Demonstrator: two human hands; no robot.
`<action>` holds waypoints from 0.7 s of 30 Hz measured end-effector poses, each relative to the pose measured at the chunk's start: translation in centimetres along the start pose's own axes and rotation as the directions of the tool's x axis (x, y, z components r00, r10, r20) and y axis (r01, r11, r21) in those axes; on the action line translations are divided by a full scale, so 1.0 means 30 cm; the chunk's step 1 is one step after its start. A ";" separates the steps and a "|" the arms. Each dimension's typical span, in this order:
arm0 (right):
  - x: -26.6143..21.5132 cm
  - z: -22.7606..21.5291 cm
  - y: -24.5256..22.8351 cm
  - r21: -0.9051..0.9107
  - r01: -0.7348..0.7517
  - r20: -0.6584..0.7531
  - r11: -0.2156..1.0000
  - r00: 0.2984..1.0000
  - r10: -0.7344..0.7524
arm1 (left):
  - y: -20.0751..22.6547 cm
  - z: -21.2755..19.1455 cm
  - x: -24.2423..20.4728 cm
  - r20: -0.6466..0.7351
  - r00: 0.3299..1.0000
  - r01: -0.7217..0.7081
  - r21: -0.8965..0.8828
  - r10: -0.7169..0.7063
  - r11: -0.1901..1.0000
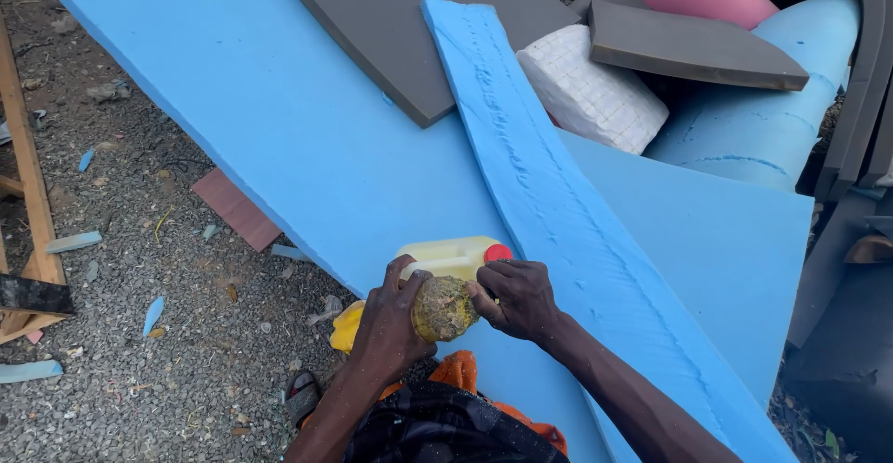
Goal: Refilling a small adhesive applicator from a larger jug and applying the adhesive to foam and furniture frame.
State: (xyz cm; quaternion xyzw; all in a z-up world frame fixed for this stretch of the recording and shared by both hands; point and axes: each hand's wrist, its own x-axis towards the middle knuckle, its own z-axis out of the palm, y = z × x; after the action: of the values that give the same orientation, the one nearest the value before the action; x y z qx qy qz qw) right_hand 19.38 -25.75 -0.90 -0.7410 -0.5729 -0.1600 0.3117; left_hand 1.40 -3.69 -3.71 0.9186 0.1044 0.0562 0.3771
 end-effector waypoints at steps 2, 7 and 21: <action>-0.044 0.042 -0.037 0.020 -0.066 -0.005 0.998 0.998 0.066 | -0.048 0.075 -0.030 -0.076 0.996 -0.041 0.038 0.044 0.998; -0.089 0.039 -0.129 -0.248 -0.591 0.198 0.767 0.745 0.637 | -0.089 0.116 -0.057 -0.054 0.998 0.023 0.120 -0.017 0.992; 0.013 -0.279 -0.228 0.201 -0.783 0.097 0.589 0.614 0.783 | -0.002 -0.021 0.059 0.082 0.991 0.098 0.053 -0.102 0.994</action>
State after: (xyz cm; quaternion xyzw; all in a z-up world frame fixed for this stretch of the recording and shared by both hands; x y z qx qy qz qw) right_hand 14.02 -29.84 7.55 -0.8770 -0.2027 0.0580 0.4318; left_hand 3.00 -2.79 -3.25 0.9228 0.1354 -0.0045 0.3608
